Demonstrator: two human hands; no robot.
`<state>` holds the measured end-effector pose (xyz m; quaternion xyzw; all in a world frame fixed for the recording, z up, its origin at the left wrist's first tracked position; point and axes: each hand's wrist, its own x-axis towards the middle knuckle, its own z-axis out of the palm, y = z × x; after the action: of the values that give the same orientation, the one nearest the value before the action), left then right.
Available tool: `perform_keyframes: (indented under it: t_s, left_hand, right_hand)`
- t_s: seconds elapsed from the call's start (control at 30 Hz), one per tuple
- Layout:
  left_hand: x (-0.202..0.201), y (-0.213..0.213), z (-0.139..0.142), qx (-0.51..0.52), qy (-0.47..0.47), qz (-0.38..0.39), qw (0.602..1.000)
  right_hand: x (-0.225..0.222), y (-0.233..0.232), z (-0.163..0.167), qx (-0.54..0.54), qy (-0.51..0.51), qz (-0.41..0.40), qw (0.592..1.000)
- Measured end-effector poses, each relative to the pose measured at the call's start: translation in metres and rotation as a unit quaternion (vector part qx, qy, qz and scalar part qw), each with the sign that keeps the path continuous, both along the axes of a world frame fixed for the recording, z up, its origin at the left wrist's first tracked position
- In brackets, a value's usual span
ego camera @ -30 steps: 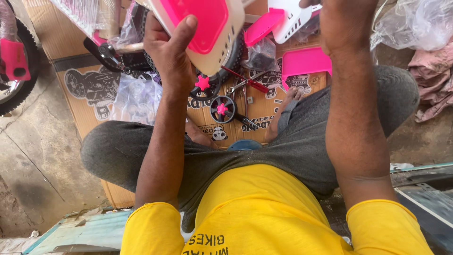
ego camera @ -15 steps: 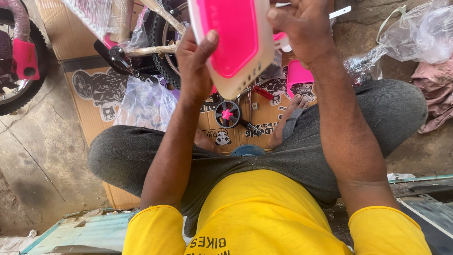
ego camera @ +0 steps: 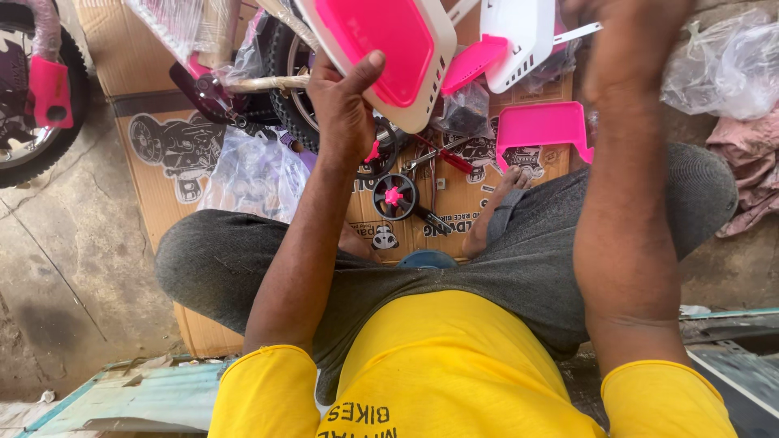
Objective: The person assembles a pink children's bicycle by attaching a white plastic basket to the handlebars. They unwrap the basket, fit a pink insert, and secure it to the bike frame using their hands.
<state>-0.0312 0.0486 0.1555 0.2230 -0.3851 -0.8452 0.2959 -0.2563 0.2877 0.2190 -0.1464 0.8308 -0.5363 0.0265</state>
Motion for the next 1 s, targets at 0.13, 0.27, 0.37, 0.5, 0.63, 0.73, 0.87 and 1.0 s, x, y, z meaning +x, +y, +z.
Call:
perform_keyframes:
  t_s: [0.13, 0.27, 0.37, 0.5, 0.63, 0.73, 0.87, 1.0]
  left_hand:
    - [-0.008, 0.021, -0.011, -0.002, -0.031, -0.038, 0.999]
    - [-0.006, 0.034, -0.012, 0.040, -0.009, -0.074, 0.996]
    - [-0.003, 0.031, -0.007, 0.049, 0.000, -0.072, 0.996]
    - [-0.002, 0.024, -0.003, -0.003, -0.009, -0.063, 0.998]
    - [-0.004, 0.026, -0.005, -0.088, -0.026, -0.060, 0.994]
    - [-0.005, 0.025, -0.009, -0.128, -0.061, -0.060, 0.988]
    - [-0.005, 0.017, -0.012, -0.144, -0.078, -0.045, 0.985]
    - [-0.004, 0.008, -0.006, -0.008, -0.009, -0.038, 0.999]
  right_hand:
    - [0.033, -0.034, -0.013, 0.121, 0.077, 0.184, 0.972]
    - [0.046, -0.059, -0.020, 0.138, 0.070, 0.284, 0.946]
    - [0.049, -0.069, -0.023, 0.143, 0.055, 0.292, 0.944]
    - [0.058, -0.077, -0.029, 0.132, 0.040, 0.311, 0.940]
    - [0.067, -0.086, -0.033, 0.119, 0.075, 0.340, 0.930]
    - [0.071, -0.087, -0.035, 0.108, 0.066, 0.338, 0.932]
    - [0.076, -0.083, -0.033, 0.118, 0.080, 0.380, 0.914]
    - [0.081, -0.081, -0.023, 0.138, 0.097, 0.380, 0.910]
